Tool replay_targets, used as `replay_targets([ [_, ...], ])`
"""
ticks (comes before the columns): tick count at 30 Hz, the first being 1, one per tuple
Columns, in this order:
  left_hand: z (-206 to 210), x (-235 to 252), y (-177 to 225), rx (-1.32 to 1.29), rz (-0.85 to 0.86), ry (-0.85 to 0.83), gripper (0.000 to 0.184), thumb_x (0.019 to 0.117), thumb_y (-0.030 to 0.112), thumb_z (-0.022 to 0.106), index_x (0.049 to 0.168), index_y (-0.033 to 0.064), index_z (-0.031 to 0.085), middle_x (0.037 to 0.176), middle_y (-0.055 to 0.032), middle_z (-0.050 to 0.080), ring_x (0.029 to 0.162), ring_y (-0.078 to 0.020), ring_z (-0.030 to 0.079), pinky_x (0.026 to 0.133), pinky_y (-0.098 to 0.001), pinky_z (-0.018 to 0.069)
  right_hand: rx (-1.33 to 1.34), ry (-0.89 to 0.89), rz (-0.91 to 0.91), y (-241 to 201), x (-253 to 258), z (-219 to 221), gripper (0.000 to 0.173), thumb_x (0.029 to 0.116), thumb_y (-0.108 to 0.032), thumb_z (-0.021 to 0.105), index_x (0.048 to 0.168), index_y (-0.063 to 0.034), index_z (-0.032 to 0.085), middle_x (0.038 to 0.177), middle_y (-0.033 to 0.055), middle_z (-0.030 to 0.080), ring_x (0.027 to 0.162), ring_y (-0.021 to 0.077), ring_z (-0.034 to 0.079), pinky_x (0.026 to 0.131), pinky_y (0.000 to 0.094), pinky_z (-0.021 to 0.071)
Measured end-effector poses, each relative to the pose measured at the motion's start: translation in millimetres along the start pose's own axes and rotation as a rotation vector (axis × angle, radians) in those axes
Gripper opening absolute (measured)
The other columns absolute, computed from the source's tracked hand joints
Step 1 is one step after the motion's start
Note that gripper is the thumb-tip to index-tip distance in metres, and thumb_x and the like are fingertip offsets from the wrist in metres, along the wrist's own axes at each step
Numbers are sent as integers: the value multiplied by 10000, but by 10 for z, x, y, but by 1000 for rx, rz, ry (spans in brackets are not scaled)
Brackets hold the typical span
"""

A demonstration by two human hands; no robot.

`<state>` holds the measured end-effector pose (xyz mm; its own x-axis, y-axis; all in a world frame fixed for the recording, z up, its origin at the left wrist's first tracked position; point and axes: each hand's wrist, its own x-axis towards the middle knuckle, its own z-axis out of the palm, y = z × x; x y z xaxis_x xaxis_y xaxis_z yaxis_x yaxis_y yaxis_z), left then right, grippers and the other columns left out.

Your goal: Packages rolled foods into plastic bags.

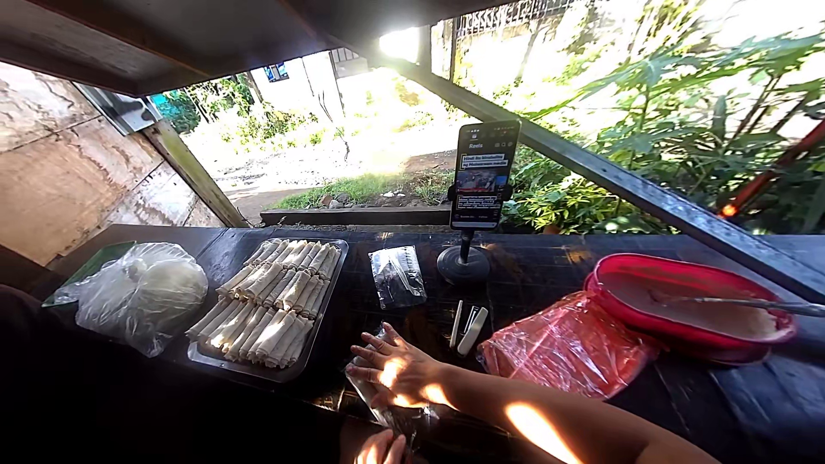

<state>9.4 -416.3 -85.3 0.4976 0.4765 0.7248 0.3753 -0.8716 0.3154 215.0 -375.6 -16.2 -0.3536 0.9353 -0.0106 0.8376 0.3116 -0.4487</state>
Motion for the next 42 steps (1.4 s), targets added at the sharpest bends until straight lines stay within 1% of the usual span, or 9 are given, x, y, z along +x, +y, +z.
replay_targets([
  [6, 128, 14, -190, 47, 145, -2, 152, 987, 231, 632, 946, 236, 779, 1036, -36, 752, 1092, -203, 646, 961, -318, 464, -2, -2, 12, -3, 2, 18, 618, 1037, -442, 560, 1586, -198, 416, 1678, 166, 287, 1573, 438, 127, 1179, 755, -22],
  [14, 95, 103, -159, -36, 93, -13, 202, 958, 183, 631, 888, 207, 819, 968, -5, 793, 1084, -184, 683, 978, -357, 444, 145, -19, 35, -90, -71, -184, 631, 1051, -450, 521, 1582, -127, 410, 1680, 193, 264, 1581, 421, 105, 1215, 699, -18],
  [16, 69, 161, -129, -22, 77, -59, 185, 943, 199, 651, 889, 215, 827, 973, 0, 794, 1074, -182, 689, 968, -368, 444, 202, 88, -16, -131, -174, -149, 590, 1035, -443, 533, 1492, -70, 521, 1625, 221, 369, 1555, 449, 198, 1218, 695, 50],
  [19, 93, 191, -115, -72, 77, -77, 193, 934, 280, 670, 844, 206, 825, 929, -14, 790, 1002, -176, 695, 944, -362, 448, 223, 14, 11, -273, -353, -197, 627, 1064, -522, 407, 1504, -88, 514, 1590, 220, 425, 1544, 457, 225, 1227, 690, 68],
  [22, 94, 196, -102, -116, 69, -62, 198, 914, 266, 681, 783, 186, 806, 923, -19, 791, 1033, -178, 698, 961, -360, 451, 203, 31, 9, -309, -514, -65, 610, 1060, -515, 430, 1455, -73, 570, 1539, 209, 497, 1513, 448, 313, 1219, 683, 161],
  [26, -38, 300, 42, -129, 46, -112, 236, 956, 161, 611, 832, 136, 810, 995, -34, 798, 1010, -207, 737, 947, -426, 485, 42, 244, -90, -237, -655, 225, 470, 1018, -427, 559, 1338, -97, 656, 1456, 192, 586, 1418, 436, 475, 1153, 662, 334],
  [29, -109, 346, 99, -159, 25, -102, 232, 942, 143, 613, 835, 101, 815, 979, -65, 799, 983, -237, 746, 940, -444, 498, 68, 295, -80, -310, -697, 275, 489, 1002, -420, 593, 1348, -82, 663, 1454, 207, 586, 1417, 435, 478, 1178, 633, 319],
  [36, 14, 121, -116, -133, 125, -52, 283, 1021, 171, 540, 832, 57, 718, 872, -104, 736, 980, -237, 694, 989, -387, 479, -36, 521, -250, -362, -664, 640, 448, 1069, -424, 457, 1276, -116, 708, 1362, 127, 665, 1356, 344, 562, 1150, 599, 377],
  [42, 16, 237, -144, -119, 145, -46, 281, 1014, 105, 526, 831, 72, 737, 899, -67, 777, 967, -195, 718, 1022, -374, 453, -80, 573, -259, -342, -683, 541, 423, 1062, -438, 474, 1269, -134, 681, 1256, 109, 710, 1309, 308, 603, 1139, 536, 415],
])
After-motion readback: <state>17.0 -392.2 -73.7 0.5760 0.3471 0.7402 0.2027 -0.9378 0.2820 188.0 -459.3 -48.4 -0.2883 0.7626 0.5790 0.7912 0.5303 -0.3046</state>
